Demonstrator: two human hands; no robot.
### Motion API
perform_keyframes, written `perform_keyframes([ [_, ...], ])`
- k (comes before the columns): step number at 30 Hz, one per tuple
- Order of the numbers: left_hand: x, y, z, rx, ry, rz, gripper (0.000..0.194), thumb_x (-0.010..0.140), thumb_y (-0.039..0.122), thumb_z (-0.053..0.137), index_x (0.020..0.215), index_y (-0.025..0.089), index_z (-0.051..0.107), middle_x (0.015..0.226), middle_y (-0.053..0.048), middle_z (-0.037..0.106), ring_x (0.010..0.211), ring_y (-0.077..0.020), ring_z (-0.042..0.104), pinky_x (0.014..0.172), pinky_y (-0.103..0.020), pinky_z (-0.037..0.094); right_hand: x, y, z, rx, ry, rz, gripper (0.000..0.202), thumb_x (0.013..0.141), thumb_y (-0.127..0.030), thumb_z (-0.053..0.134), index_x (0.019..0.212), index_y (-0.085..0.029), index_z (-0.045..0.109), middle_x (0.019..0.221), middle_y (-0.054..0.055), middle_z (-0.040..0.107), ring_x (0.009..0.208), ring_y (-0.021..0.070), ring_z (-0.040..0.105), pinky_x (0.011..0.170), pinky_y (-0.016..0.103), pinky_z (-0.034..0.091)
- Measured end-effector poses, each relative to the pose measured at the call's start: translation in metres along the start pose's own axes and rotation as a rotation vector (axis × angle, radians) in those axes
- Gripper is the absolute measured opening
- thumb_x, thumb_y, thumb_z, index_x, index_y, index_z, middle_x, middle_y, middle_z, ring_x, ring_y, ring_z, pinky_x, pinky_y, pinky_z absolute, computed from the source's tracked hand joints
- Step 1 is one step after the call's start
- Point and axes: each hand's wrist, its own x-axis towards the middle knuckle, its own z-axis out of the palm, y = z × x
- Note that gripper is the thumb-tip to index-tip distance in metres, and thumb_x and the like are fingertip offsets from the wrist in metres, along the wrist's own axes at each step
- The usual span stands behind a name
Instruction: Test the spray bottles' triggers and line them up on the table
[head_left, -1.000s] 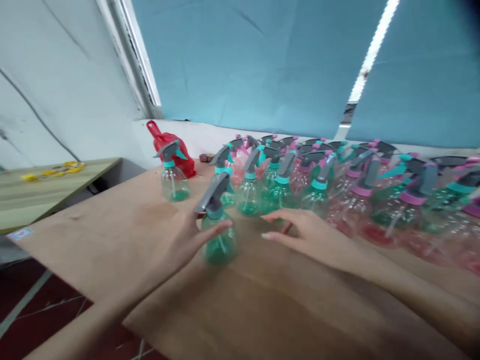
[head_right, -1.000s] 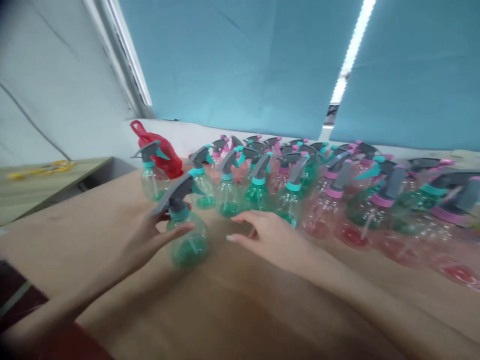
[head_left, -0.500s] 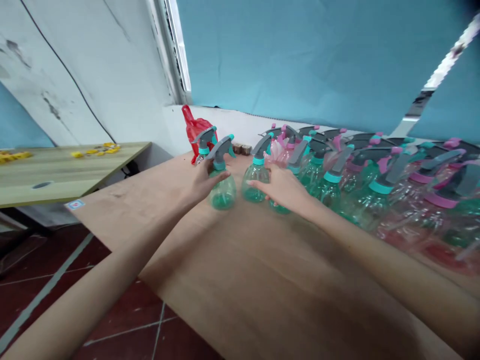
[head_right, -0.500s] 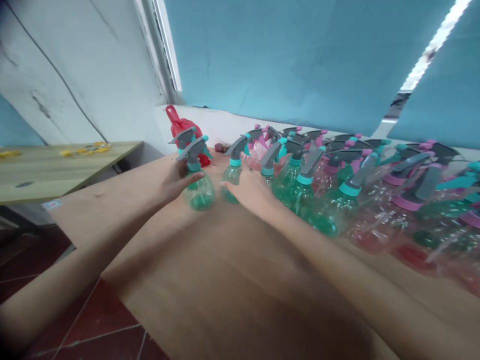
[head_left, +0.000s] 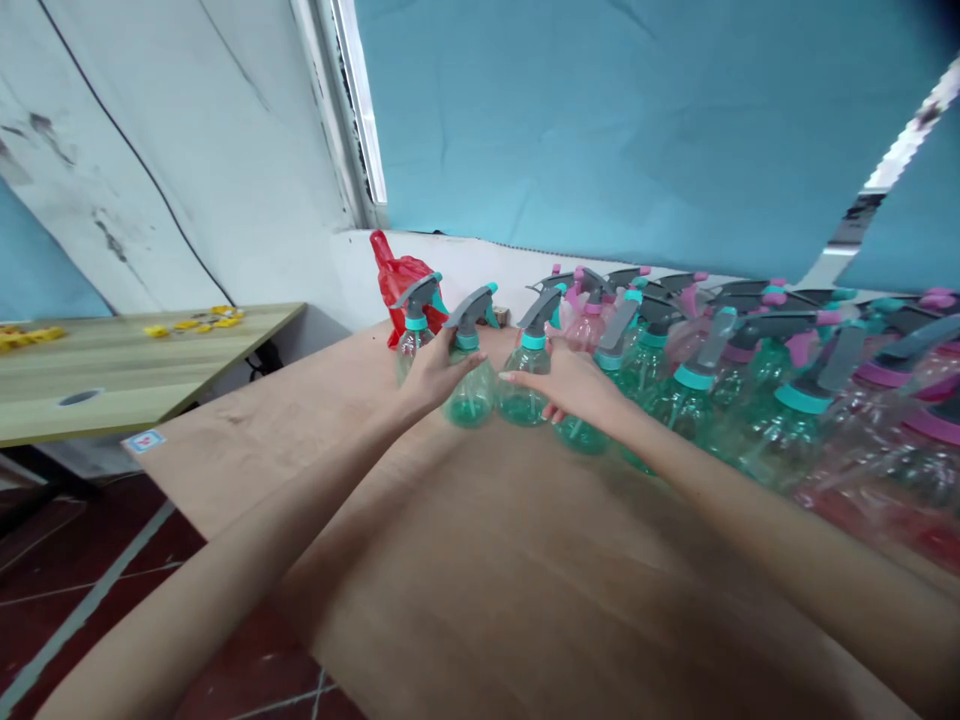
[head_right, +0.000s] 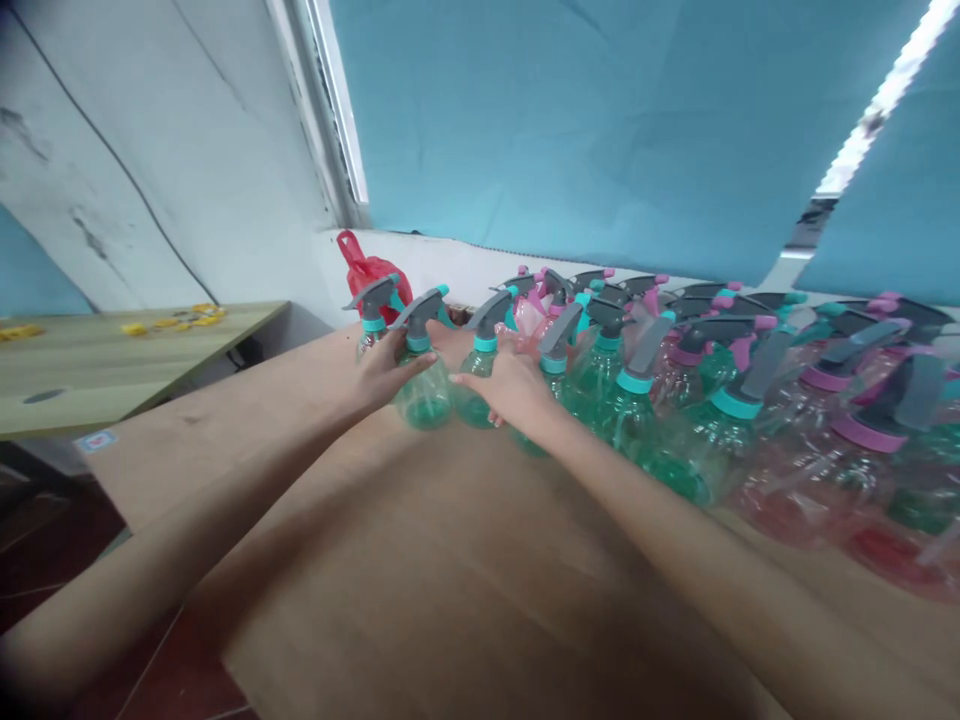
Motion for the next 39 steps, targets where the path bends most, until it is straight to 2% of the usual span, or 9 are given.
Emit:
perform_keyframes([
  [9, 0.012, -0.003, 0.002, 0.090, 0.009, 0.033, 0.044, 0.079, 0.035, 0.062, 0.117, 0.016, 0.053, 0.102, -0.008, 0.067, 0.098, -0.0285, 0.062, 0.084, -0.041, 0.048, 0.011, 0.000, 0.001, 0.042, -0.011, 0.048, 0.094, 0.082, -0.033, 0.066, 0.149, -0.007, 0.005, 0.051, -0.001, 0.059, 0.043, 0.0202, 0.062, 0.038, 0.029, 0.052],
  [18, 0.010, -0.005, 0.005, 0.057, 0.074, 0.042, 0.046, 0.077, 0.037, 0.066, 0.118, 0.019, 0.052, 0.111, -0.010, 0.066, 0.104, -0.0287, 0.061, 0.088, -0.043, 0.048, 0.007, -0.001, -0.006, 0.052, -0.103, 0.051, 0.097, 0.080, -0.033, 0.068, 0.149, -0.012, 0.004, 0.070, 0.006, 0.067, 0.047, 0.0199, 0.064, 0.040, 0.032, 0.053],
  [21, 0.004, -0.008, 0.004, 0.023, 0.117, 0.035, 0.047, 0.077, 0.038, 0.066, 0.117, 0.019, 0.051, 0.116, -0.012, 0.063, 0.108, -0.0288, 0.059, 0.090, -0.044, 0.047, 0.004, -0.001, -0.009, 0.039, -0.135, 0.035, 0.101, 0.078, -0.034, 0.071, 0.149, -0.011, 0.003, 0.074, 0.007, 0.068, 0.048, 0.0205, 0.064, 0.042, 0.033, 0.053],
  [24, -0.009, -0.003, -0.003, -0.018, 0.182, 0.018, 0.049, 0.078, 0.036, 0.065, 0.120, 0.019, 0.046, 0.123, -0.014, 0.058, 0.117, -0.0280, 0.054, 0.097, -0.045, 0.044, -0.001, -0.002, -0.013, 0.025, -0.166, 0.004, 0.098, 0.076, -0.038, 0.071, 0.147, -0.010, 0.010, 0.077, 0.009, 0.068, 0.049, 0.0211, 0.064, 0.042, 0.034, 0.053],
  [28, -0.034, 0.017, -0.016, -0.076, 0.198, -0.014, 0.039, 0.081, 0.033, 0.060, 0.114, 0.019, 0.047, 0.118, -0.012, 0.058, 0.117, -0.0251, 0.053, 0.099, -0.046, 0.043, -0.016, -0.003, -0.017, -0.006, -0.189, -0.072, 0.088, 0.073, -0.046, 0.072, 0.141, -0.013, 0.027, 0.086, 0.011, 0.068, 0.050, 0.0209, 0.064, 0.042, 0.034, 0.051],
  [31, -0.056, 0.038, -0.020, -0.107, 0.183, -0.042, 0.039, 0.081, 0.037, 0.059, 0.113, 0.016, 0.048, 0.118, -0.015, 0.057, 0.118, -0.0272, 0.052, 0.098, -0.047, 0.044, -0.038, -0.003, -0.021, -0.055, -0.177, -0.134, 0.086, 0.072, -0.051, 0.070, 0.139, -0.013, 0.031, 0.094, 0.014, 0.068, 0.051, 0.0210, 0.063, 0.046, 0.036, 0.050],
  [35, -0.089, 0.070, -0.006, -0.147, 0.063, -0.063, 0.039, 0.084, 0.043, 0.056, 0.113, 0.018, 0.052, 0.117, -0.012, 0.060, 0.115, -0.0281, 0.055, 0.094, -0.046, 0.047, -0.084, 0.001, -0.033, -0.101, -0.166, -0.212, 0.077, 0.072, -0.053, 0.068, 0.135, -0.018, 0.040, 0.105, 0.013, 0.067, 0.070, 0.0245, 0.066, 0.062, 0.038, 0.050],
  [37, -0.105, 0.092, 0.006, -0.181, -0.031, -0.063, 0.036, 0.088, 0.045, 0.051, 0.115, 0.021, 0.054, 0.116, -0.009, 0.063, 0.114, -0.0277, 0.056, 0.095, -0.046, 0.046, -0.112, 0.004, -0.043, -0.122, -0.153, -0.239, 0.070, 0.073, -0.054, 0.066, 0.132, -0.021, 0.043, 0.109, 0.011, 0.066, 0.086, 0.0281, 0.064, 0.071, 0.038, 0.049],
  [39, -0.120, 0.116, 0.018, -0.295, -0.168, -0.045, 0.040, 0.091, 0.046, 0.044, 0.122, 0.021, 0.051, 0.126, -0.009, 0.058, 0.119, -0.0281, 0.053, 0.098, -0.046, 0.044, -0.140, 0.010, -0.054, -0.171, -0.141, -0.255, 0.068, 0.075, -0.056, 0.063, 0.131, -0.022, 0.043, 0.111, 0.011, 0.066, 0.098, 0.0310, 0.062, 0.076, 0.039, 0.047],
])
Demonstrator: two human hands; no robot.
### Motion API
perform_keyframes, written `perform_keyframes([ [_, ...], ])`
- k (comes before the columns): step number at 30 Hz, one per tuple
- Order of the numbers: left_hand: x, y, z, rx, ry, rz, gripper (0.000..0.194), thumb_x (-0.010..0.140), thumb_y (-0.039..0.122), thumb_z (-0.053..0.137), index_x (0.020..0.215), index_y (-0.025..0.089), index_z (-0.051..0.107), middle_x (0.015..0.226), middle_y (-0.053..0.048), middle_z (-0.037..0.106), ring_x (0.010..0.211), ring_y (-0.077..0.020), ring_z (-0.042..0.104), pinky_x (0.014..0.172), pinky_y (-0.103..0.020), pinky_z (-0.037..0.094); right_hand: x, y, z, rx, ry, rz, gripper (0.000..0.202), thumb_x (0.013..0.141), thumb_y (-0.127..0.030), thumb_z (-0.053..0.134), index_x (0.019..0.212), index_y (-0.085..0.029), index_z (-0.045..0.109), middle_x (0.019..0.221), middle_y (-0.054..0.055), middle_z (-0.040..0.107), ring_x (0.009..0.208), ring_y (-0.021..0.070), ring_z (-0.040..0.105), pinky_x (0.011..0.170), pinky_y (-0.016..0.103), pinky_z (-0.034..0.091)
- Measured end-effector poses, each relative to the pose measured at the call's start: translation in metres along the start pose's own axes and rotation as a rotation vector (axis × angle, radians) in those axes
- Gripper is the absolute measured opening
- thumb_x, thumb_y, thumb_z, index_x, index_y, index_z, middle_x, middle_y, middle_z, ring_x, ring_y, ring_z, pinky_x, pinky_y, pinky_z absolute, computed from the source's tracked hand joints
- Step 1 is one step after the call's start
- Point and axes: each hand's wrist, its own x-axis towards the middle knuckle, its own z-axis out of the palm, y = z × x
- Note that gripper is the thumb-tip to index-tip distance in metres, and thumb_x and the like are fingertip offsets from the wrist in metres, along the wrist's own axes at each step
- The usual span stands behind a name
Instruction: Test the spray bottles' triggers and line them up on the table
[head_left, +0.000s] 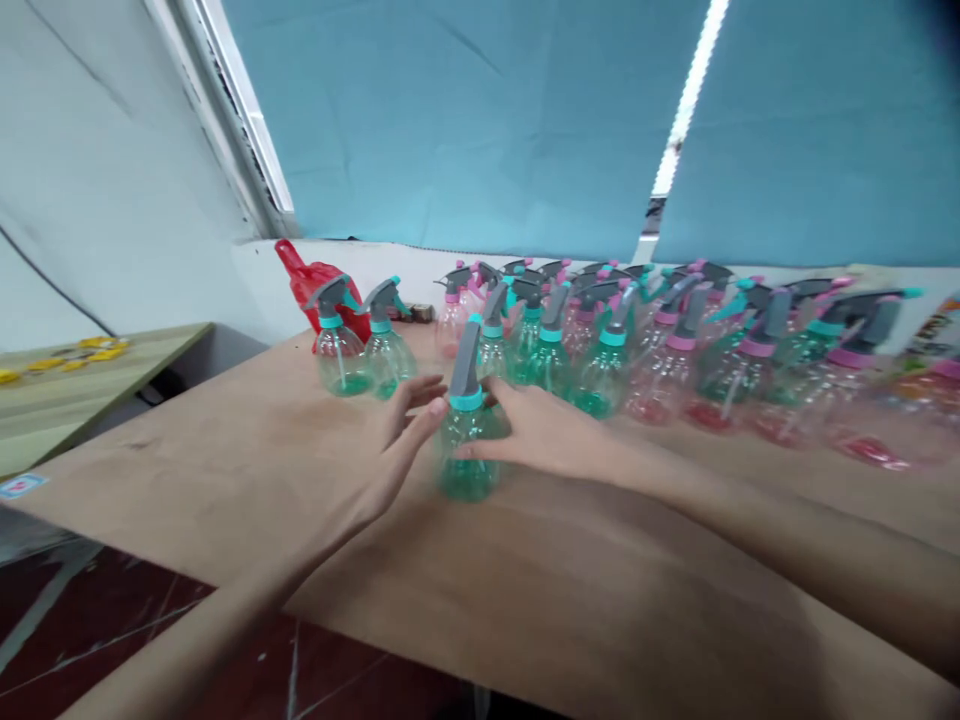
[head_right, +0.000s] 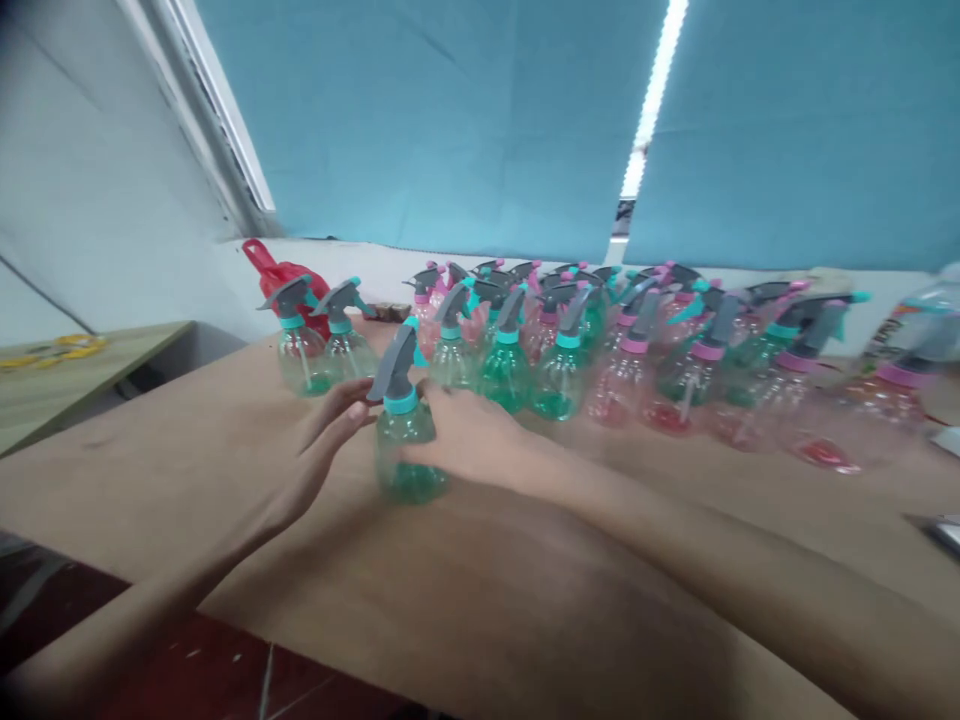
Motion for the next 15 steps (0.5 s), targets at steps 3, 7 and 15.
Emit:
perform_keyframes([
  [3, -0.011, 0.028, 0.030, -0.073, -0.256, 0.060, 0.054, 0.088, 0.050, 0.050, 0.133, 0.023, 0.041, 0.140, -0.010, 0.048, 0.126, -0.0303, 0.046, 0.103, -0.048, 0.041, -0.043, 0.004, -0.012, -0.081, -0.010, 0.031, 0.061, 0.077, -0.057, 0.060, 0.124, -0.020, 0.049, 0.112, 0.012, 0.065, 0.099, 0.0326, 0.062, 0.076, 0.040, 0.046],
  [7, -0.010, 0.059, 0.069, -0.020, -0.311, 0.104, 0.063, 0.081, 0.044, 0.064, 0.136, 0.029, 0.036, 0.140, -0.007, 0.046, 0.124, -0.0280, 0.048, 0.104, -0.046, 0.040, -0.092, 0.019, -0.029, -0.107, 0.017, 0.067, 0.057, 0.078, -0.055, 0.060, 0.122, -0.020, 0.048, 0.107, 0.011, 0.067, 0.090, 0.0306, 0.064, 0.067, 0.037, 0.045],
  [15, 0.014, 0.097, 0.147, -0.062, -0.298, 0.144, 0.056, 0.078, 0.039, 0.066, 0.127, 0.025, 0.044, 0.128, -0.008, 0.054, 0.111, -0.0258, 0.057, 0.094, -0.042, 0.049, -0.146, 0.058, -0.053, -0.099, 0.146, 0.137, 0.048, 0.077, -0.061, 0.059, 0.101, -0.020, 0.056, 0.098, 0.008, 0.066, 0.078, 0.0254, 0.063, 0.059, 0.034, 0.044],
])
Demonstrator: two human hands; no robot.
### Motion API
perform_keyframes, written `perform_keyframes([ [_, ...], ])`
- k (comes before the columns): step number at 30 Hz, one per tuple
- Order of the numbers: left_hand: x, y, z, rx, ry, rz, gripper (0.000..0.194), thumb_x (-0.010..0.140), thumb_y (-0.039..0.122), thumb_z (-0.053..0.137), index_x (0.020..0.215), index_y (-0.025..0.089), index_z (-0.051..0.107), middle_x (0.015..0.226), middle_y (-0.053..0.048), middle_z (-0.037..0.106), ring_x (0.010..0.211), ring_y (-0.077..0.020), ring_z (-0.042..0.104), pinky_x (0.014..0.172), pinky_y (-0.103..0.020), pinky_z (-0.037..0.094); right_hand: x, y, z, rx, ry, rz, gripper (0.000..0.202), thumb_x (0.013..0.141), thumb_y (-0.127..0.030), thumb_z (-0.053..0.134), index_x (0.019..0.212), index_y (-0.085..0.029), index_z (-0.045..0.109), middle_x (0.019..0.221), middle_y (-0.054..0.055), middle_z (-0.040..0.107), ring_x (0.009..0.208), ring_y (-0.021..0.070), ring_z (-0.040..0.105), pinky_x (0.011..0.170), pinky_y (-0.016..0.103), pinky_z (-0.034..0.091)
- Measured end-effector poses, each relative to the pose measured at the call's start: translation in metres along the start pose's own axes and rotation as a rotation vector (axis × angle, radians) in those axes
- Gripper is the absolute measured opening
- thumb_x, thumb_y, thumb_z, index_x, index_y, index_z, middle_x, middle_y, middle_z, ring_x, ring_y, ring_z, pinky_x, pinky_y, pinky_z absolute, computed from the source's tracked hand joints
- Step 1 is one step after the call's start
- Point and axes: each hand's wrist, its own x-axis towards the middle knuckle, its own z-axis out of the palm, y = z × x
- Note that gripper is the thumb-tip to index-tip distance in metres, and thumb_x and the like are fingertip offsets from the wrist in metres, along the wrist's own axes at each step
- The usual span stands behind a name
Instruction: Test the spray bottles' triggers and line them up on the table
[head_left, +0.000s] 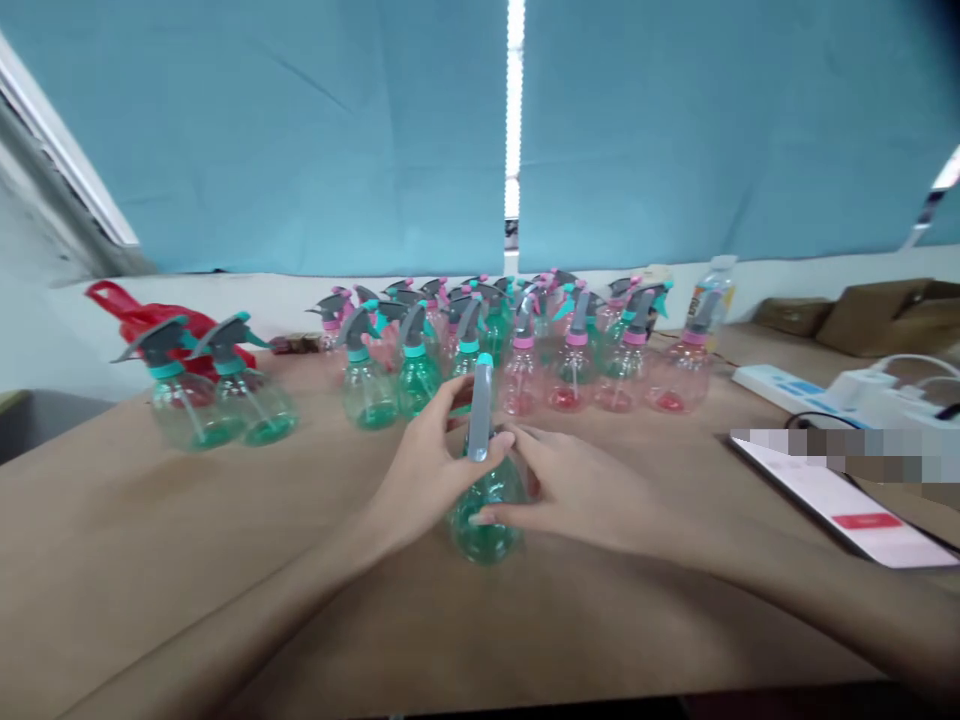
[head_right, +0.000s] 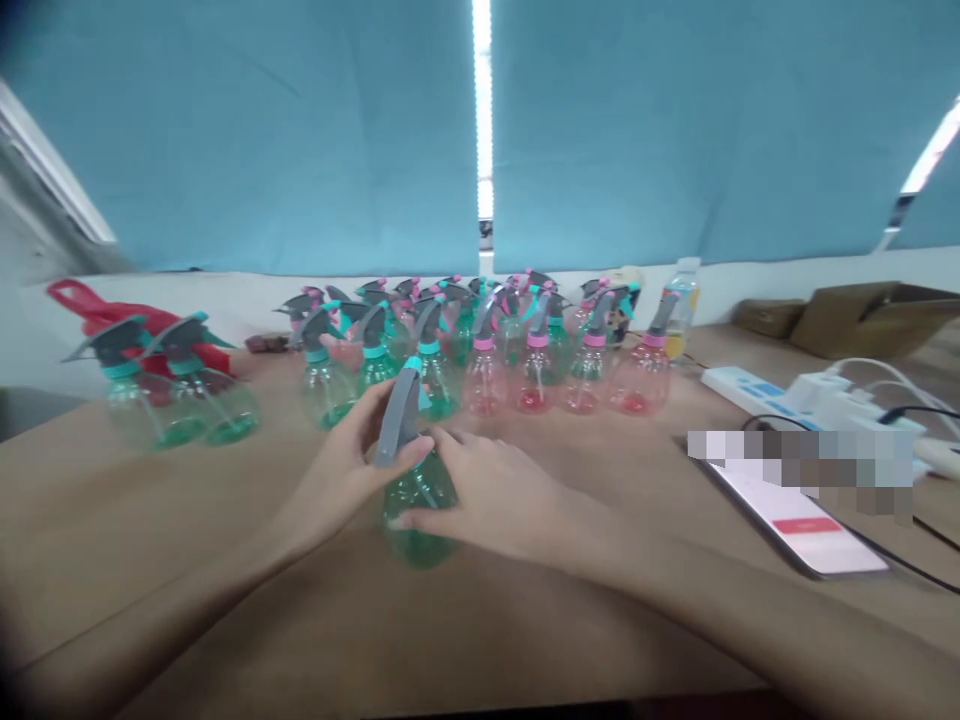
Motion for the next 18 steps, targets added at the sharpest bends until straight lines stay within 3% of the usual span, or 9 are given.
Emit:
perform_keyframes([
  [4, 0.019, 0.006, 0.021, 0.017, -0.003, 0.029, 0.045, 0.079, 0.033, 0.063, 0.120, 0.022, 0.047, 0.115, -0.007, 0.059, 0.097, -0.0227, 0.061, 0.084, -0.039, 0.052, -0.005, 0.018, -0.005, -0.025, 0.056, 0.003, 0.053, 0.078, -0.063, 0.056, 0.106, -0.019, 0.056, 0.099, 0.010, 0.064, 0.081, 0.0268, 0.062, 0.064, 0.038, 0.047],
  [10, 0.035, -0.002, 0.040, 0.037, 0.032, 0.048, 0.033, 0.081, 0.027, 0.056, 0.114, 0.022, 0.051, 0.107, -0.006, 0.062, 0.096, -0.0225, 0.060, 0.086, -0.040, 0.049, -0.005, 0.041, -0.003, 0.013, 0.131, -0.096, 0.064, 0.082, -0.064, 0.052, 0.124, -0.016, 0.046, 0.116, 0.013, 0.060, 0.099, 0.0292, 0.059, 0.081, 0.043, 0.048],
  [15, 0.041, -0.009, 0.046, -0.025, 0.053, 0.012, 0.031, 0.079, 0.022, 0.053, 0.110, 0.023, 0.055, 0.104, -0.004, 0.064, 0.090, -0.0214, 0.062, 0.078, -0.036, 0.050, -0.009, 0.068, 0.009, 0.013, 0.065, -0.086, 0.063, 0.080, -0.069, 0.047, 0.110, -0.014, 0.054, 0.106, 0.013, 0.063, 0.098, 0.0297, 0.060, 0.083, 0.045, 0.048],
  [18, 0.045, -0.013, 0.044, -0.008, 0.055, 0.012, 0.028, 0.078, 0.023, 0.053, 0.105, 0.023, 0.056, 0.099, -0.003, 0.064, 0.087, -0.0214, 0.061, 0.075, -0.035, 0.050, -0.014, 0.090, 0.017, -0.008, 0.029, -0.075, 0.065, 0.083, -0.065, 0.048, 0.121, -0.013, 0.051, 0.118, 0.017, 0.061, 0.109, 0.0303, 0.056, 0.092, 0.048, 0.044],
])
